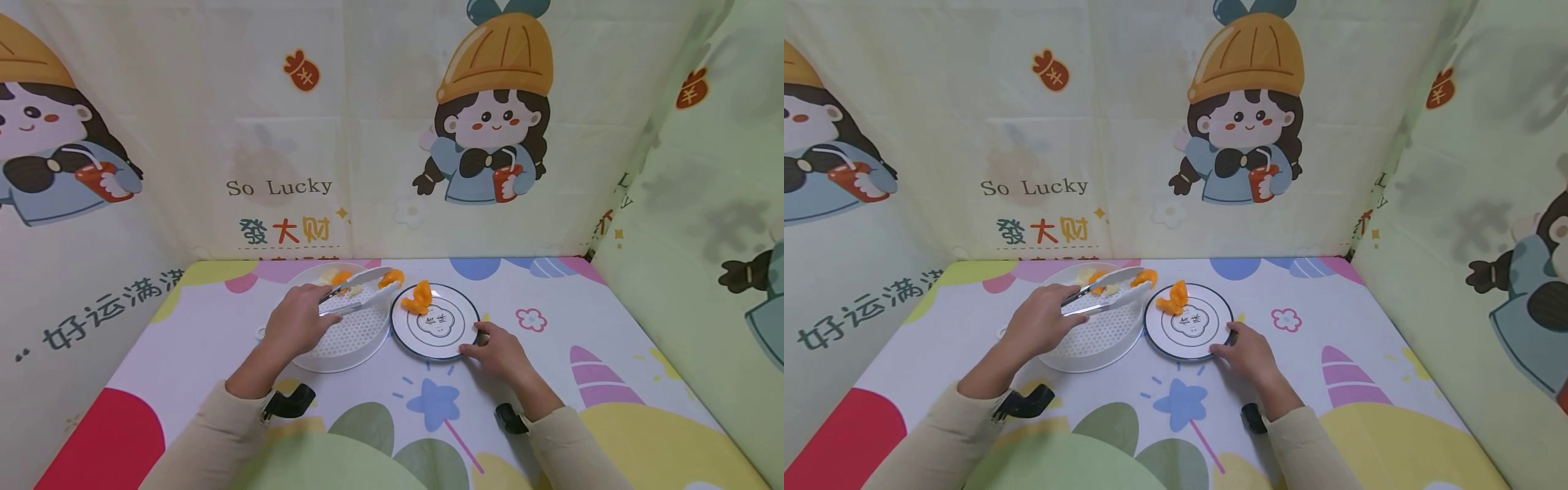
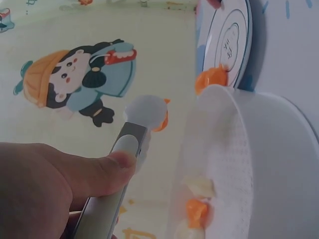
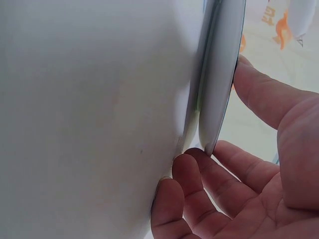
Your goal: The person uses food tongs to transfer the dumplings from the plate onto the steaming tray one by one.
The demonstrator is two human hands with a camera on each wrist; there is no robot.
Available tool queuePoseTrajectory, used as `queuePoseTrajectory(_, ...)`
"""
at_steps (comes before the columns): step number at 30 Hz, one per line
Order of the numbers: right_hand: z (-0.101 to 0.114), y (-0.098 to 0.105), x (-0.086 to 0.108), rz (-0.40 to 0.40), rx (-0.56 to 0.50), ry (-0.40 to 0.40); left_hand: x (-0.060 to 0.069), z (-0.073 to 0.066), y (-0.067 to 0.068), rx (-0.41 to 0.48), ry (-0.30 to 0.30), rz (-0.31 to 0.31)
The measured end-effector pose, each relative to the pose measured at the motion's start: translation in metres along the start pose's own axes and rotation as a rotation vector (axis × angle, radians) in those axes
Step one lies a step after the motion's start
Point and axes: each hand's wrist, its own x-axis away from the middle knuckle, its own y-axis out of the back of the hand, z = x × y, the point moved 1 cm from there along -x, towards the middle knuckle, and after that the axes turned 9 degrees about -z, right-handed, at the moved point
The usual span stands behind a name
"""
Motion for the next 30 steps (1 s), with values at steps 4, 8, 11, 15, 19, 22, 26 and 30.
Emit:
queuePoseTrajectory(4,0.0,0.0,0.0,-0.002,0.005,0.005,0.0,0.009,0.0,-0.008,0.019,0.015)
queuePoseTrajectory(8,0.0,0.0,0.0,-0.002,0.007,0.01,0.0,0.016,-0.001,-0.009,0.049,0.028)
queuePoseTrajectory(11,0.0,0.0,0.0,-0.003,0.007,0.01,0.001,0.021,-0.002,-0.002,0.073,0.036)
queuePoseTrajectory(15,0.0,0.0,0.0,-0.004,0.006,0.001,0.0,0.026,-0.005,0.001,0.09,0.044)
queuePoseTrajectory(19,0.0,-0.001,0.0,-0.004,0.004,-0.006,-0.001,0.029,-0.008,-0.001,0.103,0.056)
queuePoseTrajectory(22,0.0,-0.001,-0.001,-0.005,0.003,-0.008,0.0,0.032,-0.011,0.001,0.125,0.071)
queuePoseTrajectory(26,0.0,-0.001,-0.001,-0.006,0.003,-0.001,0.0,0.034,-0.014,0.017,0.149,0.085)
queuePoseTrajectory(30,0.0,-0.001,-0.001,-0.005,0.003,0.001,0.0,0.036,-0.016,0.02,0.164,0.097)
